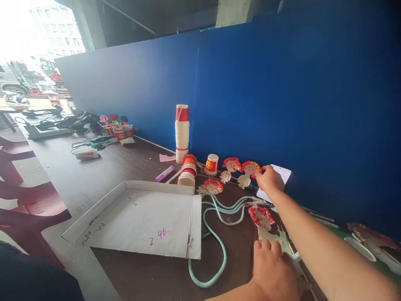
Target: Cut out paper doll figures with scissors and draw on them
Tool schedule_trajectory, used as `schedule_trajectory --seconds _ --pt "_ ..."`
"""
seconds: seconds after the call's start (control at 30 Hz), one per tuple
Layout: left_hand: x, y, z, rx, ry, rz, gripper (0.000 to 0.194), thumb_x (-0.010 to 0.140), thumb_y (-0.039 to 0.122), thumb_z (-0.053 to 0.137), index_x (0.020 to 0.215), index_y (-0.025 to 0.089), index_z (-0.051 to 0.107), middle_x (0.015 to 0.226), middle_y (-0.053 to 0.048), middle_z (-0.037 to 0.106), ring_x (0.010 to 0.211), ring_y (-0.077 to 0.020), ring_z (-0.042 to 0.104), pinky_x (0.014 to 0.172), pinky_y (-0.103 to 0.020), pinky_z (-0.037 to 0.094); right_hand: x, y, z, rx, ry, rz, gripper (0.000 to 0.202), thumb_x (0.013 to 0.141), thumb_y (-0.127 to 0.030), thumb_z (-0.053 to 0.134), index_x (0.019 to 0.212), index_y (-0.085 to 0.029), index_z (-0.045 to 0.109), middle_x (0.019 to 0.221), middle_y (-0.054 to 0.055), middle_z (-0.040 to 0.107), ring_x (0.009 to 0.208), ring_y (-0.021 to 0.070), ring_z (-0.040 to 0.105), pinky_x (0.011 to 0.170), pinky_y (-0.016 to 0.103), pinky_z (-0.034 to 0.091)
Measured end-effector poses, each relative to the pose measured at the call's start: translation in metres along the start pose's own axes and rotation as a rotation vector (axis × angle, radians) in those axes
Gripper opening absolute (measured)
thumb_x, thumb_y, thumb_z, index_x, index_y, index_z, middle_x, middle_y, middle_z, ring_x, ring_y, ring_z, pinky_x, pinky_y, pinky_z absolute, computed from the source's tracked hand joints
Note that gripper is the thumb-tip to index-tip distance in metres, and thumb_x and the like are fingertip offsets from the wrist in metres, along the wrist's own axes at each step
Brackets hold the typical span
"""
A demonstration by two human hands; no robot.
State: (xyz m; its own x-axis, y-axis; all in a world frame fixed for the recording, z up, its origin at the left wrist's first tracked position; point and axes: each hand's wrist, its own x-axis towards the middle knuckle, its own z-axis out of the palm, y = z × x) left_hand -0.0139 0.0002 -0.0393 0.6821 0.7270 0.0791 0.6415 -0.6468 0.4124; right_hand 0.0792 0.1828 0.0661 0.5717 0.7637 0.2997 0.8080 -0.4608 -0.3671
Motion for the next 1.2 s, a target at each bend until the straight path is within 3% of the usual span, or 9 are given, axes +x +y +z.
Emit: schedule_trajectory --seconds 0.27,0.5,0.67,0.77,0.93,1.07,1.2 --pt "-0.004 0.002 -0.006 0.028 0.012 -0.004 0.050 0.086 0.054 0.042 0.107 0.015 0.067 0.106 -0.015 0.055 0.100 -0.0285 0.043 0.087 -0.045 0.032 -0.006 -0.001 -0.007 0.020 0.035 -0.031 0.046 0.085 -0.041 0.052 0.125 -0.019 0.055 0.103 0.017 0.071 0.094 0.0320 0.067 0.072 0.038 0.049" --pt "-0.002 0.001 -0.005 -0.028 0.009 -0.018 0.056 0.085 0.059 0.042 0.106 0.014 0.068 0.106 -0.016 0.056 0.100 -0.0283 0.044 0.086 -0.043 0.034 -0.017 0.012 -0.034 0.122 0.111 -0.120 0.047 0.086 -0.042 0.051 0.125 -0.017 0.055 0.094 0.012 0.074 0.093 0.0285 0.067 0.074 0.034 0.047" --pt "-0.001 0.002 -0.013 -0.122 -0.015 -0.064 0.061 0.084 0.065 0.039 0.107 0.016 0.067 0.106 -0.015 0.057 0.101 -0.0273 0.045 0.087 -0.042 0.035 -0.050 0.046 -0.059 0.271 0.043 -0.217 0.032 0.083 -0.039 0.052 0.107 -0.021 0.062 0.080 0.006 0.075 0.064 0.0200 0.068 0.063 0.028 0.047" --pt "-0.003 0.003 -0.018 -0.124 -0.022 -0.064 0.065 0.084 0.067 0.036 0.107 0.015 0.067 0.107 -0.014 0.057 0.102 -0.0279 0.046 0.088 -0.044 0.036 -0.076 0.075 -0.074 0.339 -0.073 -0.138 0.027 0.079 -0.043 0.053 0.095 -0.024 0.063 0.076 0.005 0.075 0.044 0.0176 0.060 0.052 0.030 0.046" --pt "-0.012 0.006 -0.024 -0.040 0.093 -0.036 0.058 0.087 0.064 0.034 0.105 0.017 0.064 0.103 -0.011 0.058 0.100 -0.0265 0.049 0.087 -0.043 0.039 -0.114 0.128 -0.090 0.382 -0.203 -0.020 0.030 0.074 -0.049 0.052 0.090 -0.027 0.065 0.070 0.004 0.073 0.039 0.0177 0.055 0.045 0.031 0.044" --pt "-0.017 0.005 -0.037 0.027 0.155 -0.027 0.029 0.091 0.040 0.041 0.101 0.020 0.061 0.100 -0.006 0.058 0.093 -0.0221 0.050 0.083 -0.039 0.040 -0.139 0.159 -0.093 0.406 -0.315 0.014 0.035 0.073 -0.050 0.053 0.092 -0.024 0.066 0.072 0.005 0.073 0.038 0.0159 0.053 0.043 0.030 0.044" --pt "-0.018 0.003 -0.047 0.095 0.219 -0.123 0.019 0.088 0.022 0.042 0.093 0.018 0.060 0.098 -0.007 0.057 0.092 -0.0213 0.051 0.081 -0.036 0.040 -0.159 0.173 -0.090 0.374 -0.409 -0.002 0.030 0.077 -0.048 0.051 0.083 -0.023 0.066 0.072 0.003 0.073 0.043 0.0142 0.055 0.046 0.026 0.045"
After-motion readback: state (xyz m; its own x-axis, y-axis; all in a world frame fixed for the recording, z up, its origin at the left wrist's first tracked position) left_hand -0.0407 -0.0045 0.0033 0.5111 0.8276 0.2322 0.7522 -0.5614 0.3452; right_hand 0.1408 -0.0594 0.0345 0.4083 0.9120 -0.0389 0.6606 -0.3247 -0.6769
